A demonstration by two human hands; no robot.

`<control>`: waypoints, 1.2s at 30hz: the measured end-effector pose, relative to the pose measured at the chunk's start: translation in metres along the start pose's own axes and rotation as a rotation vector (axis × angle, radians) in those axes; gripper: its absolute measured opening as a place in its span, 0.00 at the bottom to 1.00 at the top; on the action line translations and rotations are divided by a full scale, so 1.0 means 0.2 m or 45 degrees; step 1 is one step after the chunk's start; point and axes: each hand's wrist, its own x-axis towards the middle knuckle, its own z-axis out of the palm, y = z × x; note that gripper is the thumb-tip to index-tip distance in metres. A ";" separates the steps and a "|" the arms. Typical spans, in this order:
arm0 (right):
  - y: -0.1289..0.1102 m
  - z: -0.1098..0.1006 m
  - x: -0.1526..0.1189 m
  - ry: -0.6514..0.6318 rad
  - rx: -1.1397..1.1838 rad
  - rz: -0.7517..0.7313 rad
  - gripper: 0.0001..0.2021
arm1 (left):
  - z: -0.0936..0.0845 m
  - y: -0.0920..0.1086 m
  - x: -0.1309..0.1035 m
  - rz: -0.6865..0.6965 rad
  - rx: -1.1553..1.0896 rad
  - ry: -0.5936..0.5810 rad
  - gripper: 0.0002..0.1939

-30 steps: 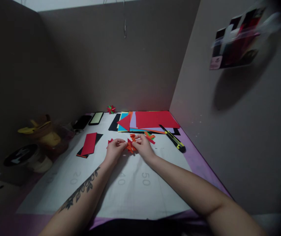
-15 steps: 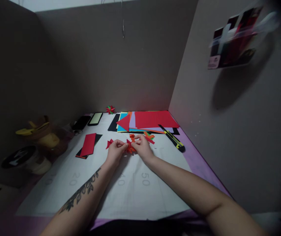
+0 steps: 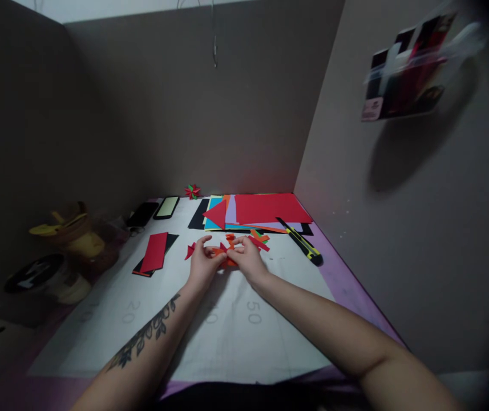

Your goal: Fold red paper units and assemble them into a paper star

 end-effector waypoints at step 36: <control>-0.07 -0.02 0.01 -0.040 -0.056 -0.048 0.15 | -0.01 0.02 -0.03 -0.092 0.053 -0.183 0.28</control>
